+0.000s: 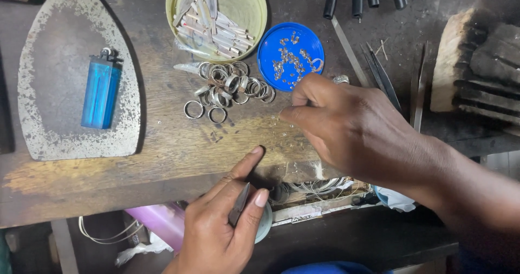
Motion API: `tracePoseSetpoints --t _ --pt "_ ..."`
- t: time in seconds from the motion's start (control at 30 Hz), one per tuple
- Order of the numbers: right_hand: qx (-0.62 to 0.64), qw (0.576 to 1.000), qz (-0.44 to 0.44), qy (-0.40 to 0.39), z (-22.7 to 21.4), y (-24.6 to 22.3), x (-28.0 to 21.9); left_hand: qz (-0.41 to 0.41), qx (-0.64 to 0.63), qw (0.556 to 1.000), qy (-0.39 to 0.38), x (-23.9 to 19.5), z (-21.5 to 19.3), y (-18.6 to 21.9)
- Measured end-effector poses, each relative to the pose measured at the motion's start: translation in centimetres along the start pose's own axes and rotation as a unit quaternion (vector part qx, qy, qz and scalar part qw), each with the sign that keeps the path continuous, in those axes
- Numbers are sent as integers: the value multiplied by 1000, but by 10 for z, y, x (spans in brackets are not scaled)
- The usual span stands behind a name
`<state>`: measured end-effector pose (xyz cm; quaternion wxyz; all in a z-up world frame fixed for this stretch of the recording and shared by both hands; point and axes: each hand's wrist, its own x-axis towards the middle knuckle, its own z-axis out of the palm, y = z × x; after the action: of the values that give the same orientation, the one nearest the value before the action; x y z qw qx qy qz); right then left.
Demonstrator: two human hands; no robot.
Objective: The person holds a small metal ring with pliers and uses a metal file to smooth its surface. The person repeatedly files the ring, occasionally pausing to inspect it, while working at a cluttered wooden workbench.
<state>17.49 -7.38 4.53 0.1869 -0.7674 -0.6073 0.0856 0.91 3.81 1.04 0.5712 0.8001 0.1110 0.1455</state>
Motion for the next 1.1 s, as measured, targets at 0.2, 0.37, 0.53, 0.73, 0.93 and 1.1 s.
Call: tracePoseSetpoints --t 0.2,0.37,0.53,0.73,0.93,1.1 --pt "21 1000 5 -10 1 -4 5 0 1 1000 4 -1 1 -1" --pt "42 999 0 -13 -2 -5 5 0 -2 1000 7 -2 1 -2" --pt "17 1000 3 -6 -1 -3 5 -4 -1 1000 6 -2 1 -2" --pt "-5 1000 2 -13 1 -3 5 -1 -6 1000 4 -2 1 -2" --pt "-46 998 6 -34 2 -3 0 -5 -6 1000 5 -2 0 -2" --pt "-52 996 -1 -71 5 -4 -4 -8 -5 1000 1 -2 0 -1"
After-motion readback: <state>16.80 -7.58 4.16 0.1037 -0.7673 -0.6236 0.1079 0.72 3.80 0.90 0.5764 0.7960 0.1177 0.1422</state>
